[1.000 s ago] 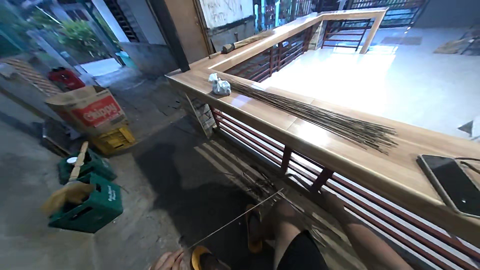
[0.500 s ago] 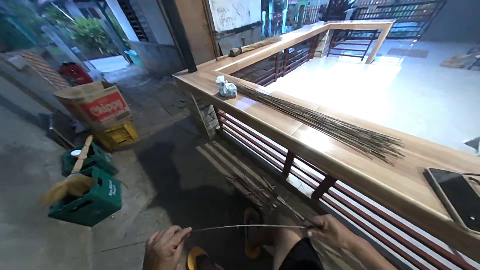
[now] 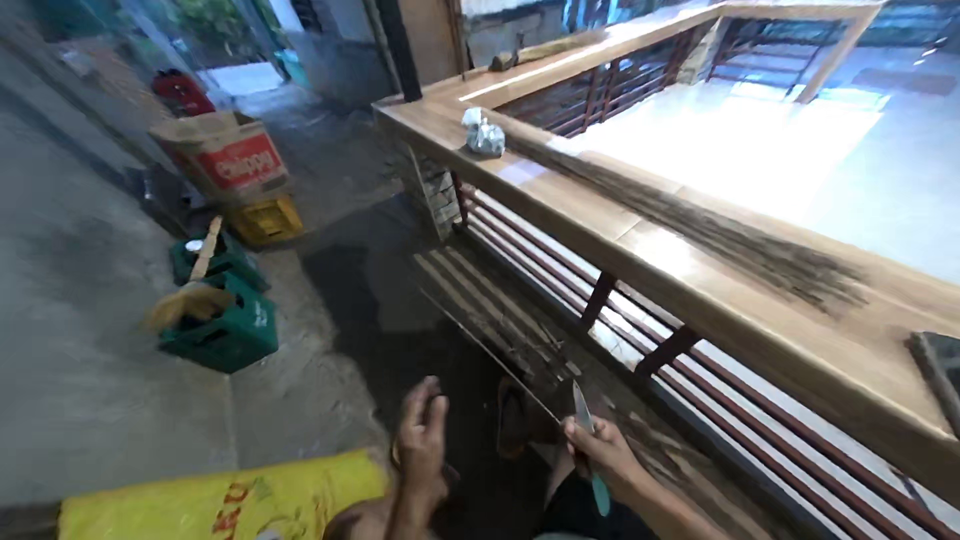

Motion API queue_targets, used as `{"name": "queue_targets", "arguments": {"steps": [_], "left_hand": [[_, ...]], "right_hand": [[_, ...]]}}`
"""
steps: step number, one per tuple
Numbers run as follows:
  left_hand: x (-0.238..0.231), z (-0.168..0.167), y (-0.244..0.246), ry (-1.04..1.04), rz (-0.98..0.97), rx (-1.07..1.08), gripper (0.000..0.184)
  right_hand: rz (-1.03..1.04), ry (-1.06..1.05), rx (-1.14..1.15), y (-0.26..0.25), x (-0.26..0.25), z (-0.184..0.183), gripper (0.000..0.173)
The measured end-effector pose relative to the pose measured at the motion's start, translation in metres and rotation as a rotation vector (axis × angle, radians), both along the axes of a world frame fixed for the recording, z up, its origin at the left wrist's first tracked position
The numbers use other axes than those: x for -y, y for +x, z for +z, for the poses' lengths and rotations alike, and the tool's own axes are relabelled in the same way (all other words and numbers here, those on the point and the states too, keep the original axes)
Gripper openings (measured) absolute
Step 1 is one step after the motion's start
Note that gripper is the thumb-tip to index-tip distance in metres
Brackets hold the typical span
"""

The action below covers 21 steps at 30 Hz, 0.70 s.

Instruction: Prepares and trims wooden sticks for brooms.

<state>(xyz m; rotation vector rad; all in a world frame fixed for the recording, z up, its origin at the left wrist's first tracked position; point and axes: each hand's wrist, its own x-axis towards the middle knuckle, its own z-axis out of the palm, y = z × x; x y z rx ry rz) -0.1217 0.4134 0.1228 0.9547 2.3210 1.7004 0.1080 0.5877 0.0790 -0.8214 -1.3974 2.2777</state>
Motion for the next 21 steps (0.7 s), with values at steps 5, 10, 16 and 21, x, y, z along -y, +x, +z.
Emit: {"name": "queue_targets", "arguments": {"steps": [5,10,16,21], "left_hand": [[-0.01,-0.043,0.071,0.127,-0.078,0.433,0.039],[-0.005,-0.037,0.088,0.343,0.145,0.701,0.026],[0.024,-0.041,0.069,0.467,0.286,0.773,0.027],[0.051,-0.047,0.072,0.457,0.341,0.815,0.026]], "right_hand": [[0.104,-0.122,-0.049,-0.047,0.051,0.001,0.017],[0.238,-0.137,-0.058,-0.07,0.084,-0.01,0.019],[0.318,0.057,0.064,-0.072,0.068,-0.029,0.039],[0.41,0.392,0.196,-0.066,0.039,-0.034,0.033]]}}
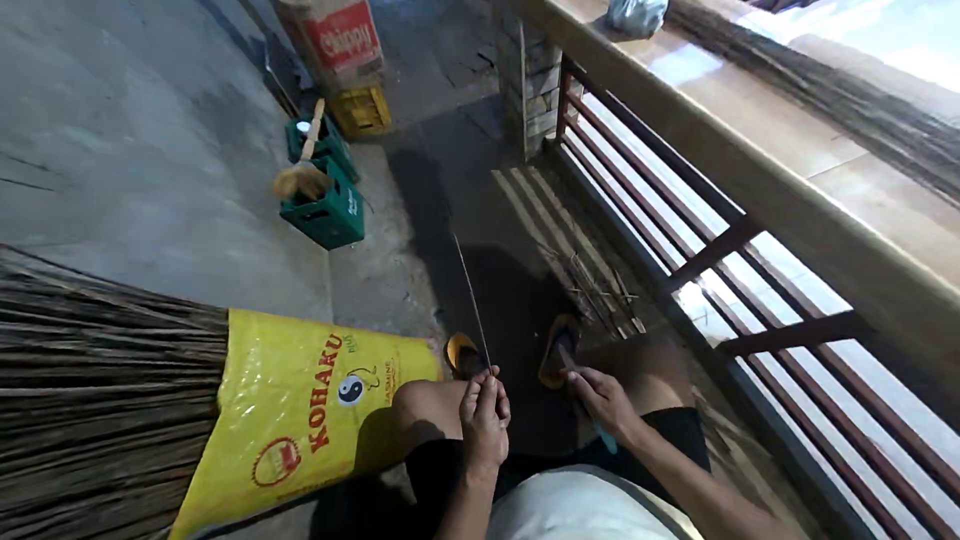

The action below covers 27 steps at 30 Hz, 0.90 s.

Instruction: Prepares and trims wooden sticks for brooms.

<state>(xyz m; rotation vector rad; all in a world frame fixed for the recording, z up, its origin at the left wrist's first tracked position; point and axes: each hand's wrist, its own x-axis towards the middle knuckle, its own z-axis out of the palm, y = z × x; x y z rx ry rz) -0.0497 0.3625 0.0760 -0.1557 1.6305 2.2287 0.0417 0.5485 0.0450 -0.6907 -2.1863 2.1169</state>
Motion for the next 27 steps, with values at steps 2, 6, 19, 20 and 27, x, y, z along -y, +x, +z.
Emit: {"name": "queue_targets", "arguments": {"steps": [2,6,19,20,27], "left_hand": [[0.006,-0.002,0.002,-0.031,0.016,0.012,0.025],[0.013,-0.008,0.009,-0.098,0.004,-0.04,0.021],[0.034,-0.003,0.028,0.065,-0.117,0.091,0.018],[0.034,-0.002,0.03,0.093,-0.119,0.11,0.019],[0.047,0.004,0.034,0.169,-0.172,0.169,0.017]], "right_hand": [[0.086,-0.009,-0.036,0.0,-0.003,0.002,0.029],[0.226,-0.166,-0.089,-0.009,0.008,0.021,0.031],[0.634,-0.401,-0.029,-0.052,0.037,0.044,0.036],[0.649,-0.421,-0.031,-0.053,0.039,0.043,0.032],[0.693,-0.506,-0.055,-0.055,0.04,0.042,0.018]]}}
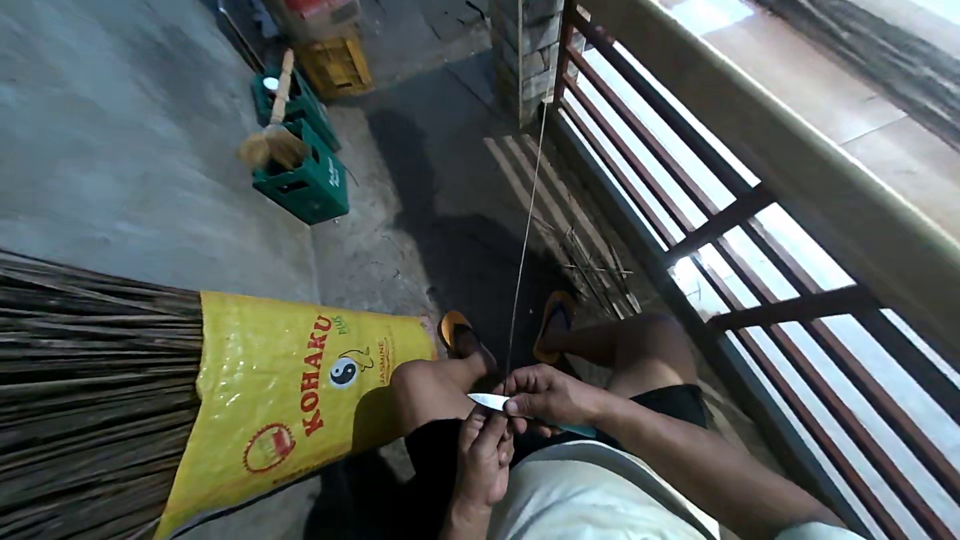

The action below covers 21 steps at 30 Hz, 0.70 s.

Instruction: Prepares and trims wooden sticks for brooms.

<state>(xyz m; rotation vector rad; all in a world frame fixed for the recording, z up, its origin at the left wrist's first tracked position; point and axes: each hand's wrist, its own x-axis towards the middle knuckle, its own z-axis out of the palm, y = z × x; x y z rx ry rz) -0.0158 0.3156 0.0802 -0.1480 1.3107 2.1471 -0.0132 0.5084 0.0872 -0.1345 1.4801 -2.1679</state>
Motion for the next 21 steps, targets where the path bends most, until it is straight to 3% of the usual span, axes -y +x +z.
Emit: {"name": "queue_targets", "arguments": {"steps": [3,9,15,21], "left_hand": [[0.004,0.001,0.002,-0.053,-0.004,0.008,0.014],[0.012,0.0,0.008,-0.087,-0.042,0.042,0.017],[0.011,-0.001,0.002,-0.033,-0.011,0.04,0.015],[0.023,-0.005,0.009,-0.057,-0.091,0.073,0.016]], "right_hand": [[-0.025,-0.01,0.013,-0.001,-0.004,0.002,0.016],[-0.266,-0.037,0.082,-0.013,-0.03,0.002,0.014],[-0.052,-0.083,0.089,0.011,0.007,0.0,0.019],[-0.287,-0.128,0.139,-0.011,-0.031,0.0,0.012]]}}
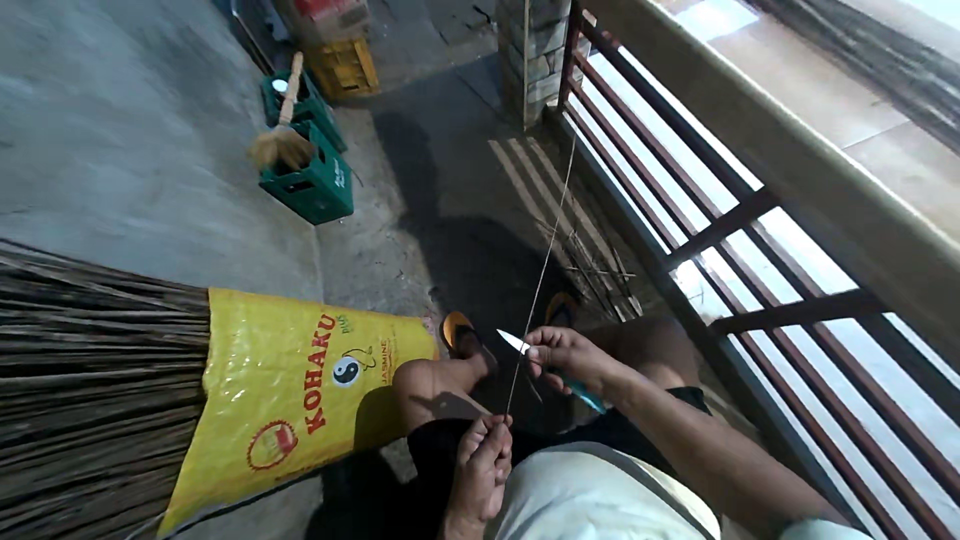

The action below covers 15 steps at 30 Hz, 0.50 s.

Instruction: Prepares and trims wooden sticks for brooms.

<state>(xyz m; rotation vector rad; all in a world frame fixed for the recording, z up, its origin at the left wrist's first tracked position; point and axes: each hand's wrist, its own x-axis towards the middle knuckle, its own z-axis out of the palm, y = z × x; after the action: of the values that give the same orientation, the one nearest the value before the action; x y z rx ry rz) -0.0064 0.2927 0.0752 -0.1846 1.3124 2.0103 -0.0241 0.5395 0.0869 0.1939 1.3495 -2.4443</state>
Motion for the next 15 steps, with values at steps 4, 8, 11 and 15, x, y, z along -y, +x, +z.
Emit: {"name": "queue_targets", "arguments": {"steps": [4,8,11,15], "left_hand": [[0.001,-0.002,-0.007,-0.162,-0.119,-0.08,0.019],[-0.007,0.0,-0.019,-0.318,-0.066,-0.249,0.02],[-0.014,0.004,-0.022,-0.363,0.014,-0.266,0.017],[-0.011,0.008,-0.018,-0.283,0.031,-0.207,0.015]], "right_hand": [[-0.083,0.027,-0.006,0.005,0.012,0.001,0.016],[-0.092,0.095,-0.061,0.011,0.034,-0.006,0.021],[0.02,0.113,-0.11,0.013,0.046,-0.007,0.026],[0.16,0.075,-0.078,0.013,0.041,-0.002,0.017]]}}
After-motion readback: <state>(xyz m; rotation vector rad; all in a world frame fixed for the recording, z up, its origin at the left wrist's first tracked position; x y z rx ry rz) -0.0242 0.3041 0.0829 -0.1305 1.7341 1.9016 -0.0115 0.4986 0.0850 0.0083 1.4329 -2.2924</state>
